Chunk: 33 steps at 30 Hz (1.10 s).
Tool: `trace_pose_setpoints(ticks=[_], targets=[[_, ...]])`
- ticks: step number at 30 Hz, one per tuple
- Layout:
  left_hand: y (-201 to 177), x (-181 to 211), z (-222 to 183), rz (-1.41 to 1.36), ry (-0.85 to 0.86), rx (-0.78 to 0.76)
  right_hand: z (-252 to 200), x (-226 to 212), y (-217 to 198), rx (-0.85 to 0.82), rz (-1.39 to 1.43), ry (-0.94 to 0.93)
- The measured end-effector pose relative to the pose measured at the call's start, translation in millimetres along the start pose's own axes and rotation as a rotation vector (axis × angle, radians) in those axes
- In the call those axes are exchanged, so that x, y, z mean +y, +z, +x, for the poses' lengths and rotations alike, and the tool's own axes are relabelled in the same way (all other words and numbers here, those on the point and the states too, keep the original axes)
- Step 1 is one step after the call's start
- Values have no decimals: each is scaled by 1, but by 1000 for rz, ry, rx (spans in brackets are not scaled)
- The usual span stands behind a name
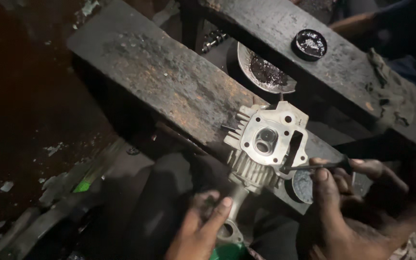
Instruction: The person cleans a metallic engine component with a cloth, applies grease or sealant from containers, and handles small metal parts while the component rests on a wooden workbench.
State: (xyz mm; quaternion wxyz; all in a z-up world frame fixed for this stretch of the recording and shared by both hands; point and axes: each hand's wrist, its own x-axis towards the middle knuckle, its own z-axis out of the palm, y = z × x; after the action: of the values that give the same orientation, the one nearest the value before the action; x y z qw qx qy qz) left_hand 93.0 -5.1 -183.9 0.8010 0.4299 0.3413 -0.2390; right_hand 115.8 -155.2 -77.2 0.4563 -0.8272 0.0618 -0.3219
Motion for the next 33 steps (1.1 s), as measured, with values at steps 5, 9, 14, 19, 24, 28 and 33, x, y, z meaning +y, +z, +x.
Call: trace_pose_setpoints(ticks=[5,9,14,19,24,28,33], targets=[[-17,-44,13,-570,-253,-498,-18,26,5,-68,-146,-177],[-37,-115,43,555,1109,-65,-16,66,-4,-216,-101,-153],[-55,-145,92,-89,-395,229,-2,97,-40,-597,605,409],[-55,-135,87,-193,-102,-70,-25,95,-37,-466,932,810],[-45,-123,80,-257,-111,-41,-39,111,-17,-429,844,536],[-38,-113,68,-365,-58,-102,-50,108,-12,-304,768,523],[-38,-104,67,-280,-304,23,-63,73,24,-260,-29,-85]])
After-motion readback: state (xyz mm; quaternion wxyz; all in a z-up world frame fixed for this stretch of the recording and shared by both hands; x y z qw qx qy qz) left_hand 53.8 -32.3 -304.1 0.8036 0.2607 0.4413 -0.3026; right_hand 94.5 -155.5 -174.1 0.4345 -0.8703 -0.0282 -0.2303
